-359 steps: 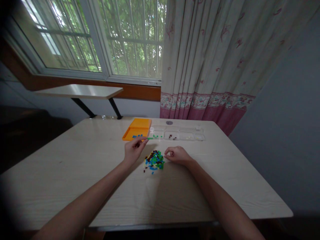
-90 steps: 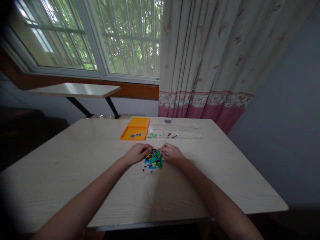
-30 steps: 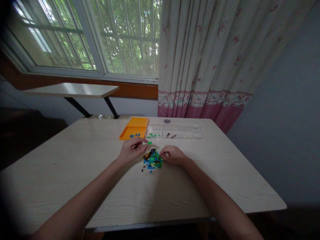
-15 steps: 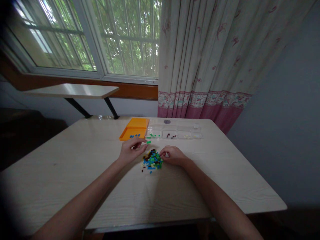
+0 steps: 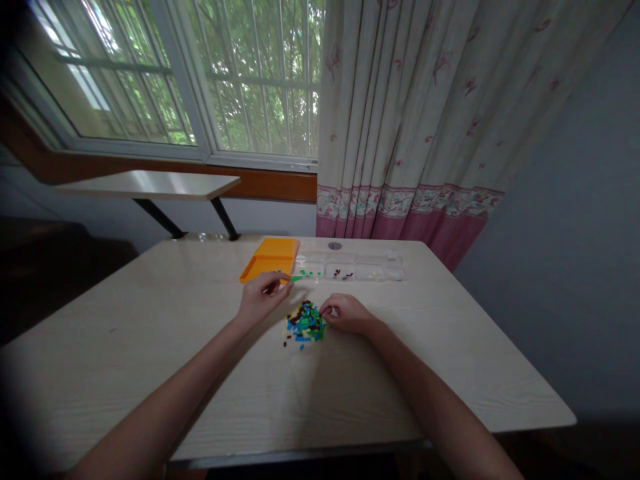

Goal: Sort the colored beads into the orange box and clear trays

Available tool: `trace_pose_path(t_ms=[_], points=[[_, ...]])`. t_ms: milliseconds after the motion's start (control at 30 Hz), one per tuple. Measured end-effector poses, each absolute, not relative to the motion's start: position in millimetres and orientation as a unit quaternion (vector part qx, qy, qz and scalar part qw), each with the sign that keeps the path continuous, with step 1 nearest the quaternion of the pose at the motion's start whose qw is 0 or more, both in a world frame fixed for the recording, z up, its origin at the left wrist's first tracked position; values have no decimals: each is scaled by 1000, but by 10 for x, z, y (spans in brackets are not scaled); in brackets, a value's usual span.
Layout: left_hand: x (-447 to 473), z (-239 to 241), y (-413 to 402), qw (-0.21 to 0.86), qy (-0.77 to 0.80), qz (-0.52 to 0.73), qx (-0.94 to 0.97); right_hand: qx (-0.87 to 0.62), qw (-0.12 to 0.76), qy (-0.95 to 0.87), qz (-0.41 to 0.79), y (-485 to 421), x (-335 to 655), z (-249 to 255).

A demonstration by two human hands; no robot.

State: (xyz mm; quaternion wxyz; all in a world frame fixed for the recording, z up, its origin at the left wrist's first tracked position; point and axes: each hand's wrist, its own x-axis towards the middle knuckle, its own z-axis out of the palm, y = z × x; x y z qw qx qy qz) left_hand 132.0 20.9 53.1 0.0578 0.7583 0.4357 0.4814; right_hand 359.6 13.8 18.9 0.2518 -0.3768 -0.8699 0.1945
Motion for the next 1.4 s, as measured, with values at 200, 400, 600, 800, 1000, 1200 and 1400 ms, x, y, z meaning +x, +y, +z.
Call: trace_pose_path(t_ms=[200,400,600,800,1000,1200,1400], points=[[1252,445,455,36,583,364,726,-379,252,-868,200,151,3599,177],[1367,432,623,20,651,284,704,-385,248,-866,200,161,3605,173],[1430,373,730,17,682,263,682,-394,249,-862,202,149,3611,183],[1421,359,725,22,681,268,681,-389,244,-866,199,144,3615,198],[1394,429,584,30,653,265,709,-388,246,-867,193,148,3611,175],[1413,363,308,69,565,272,776,-388,246,-866,196,154,3602,178],[1420,284,115,147,482,268,821,-413,276,-834,241,137,3569,161]])
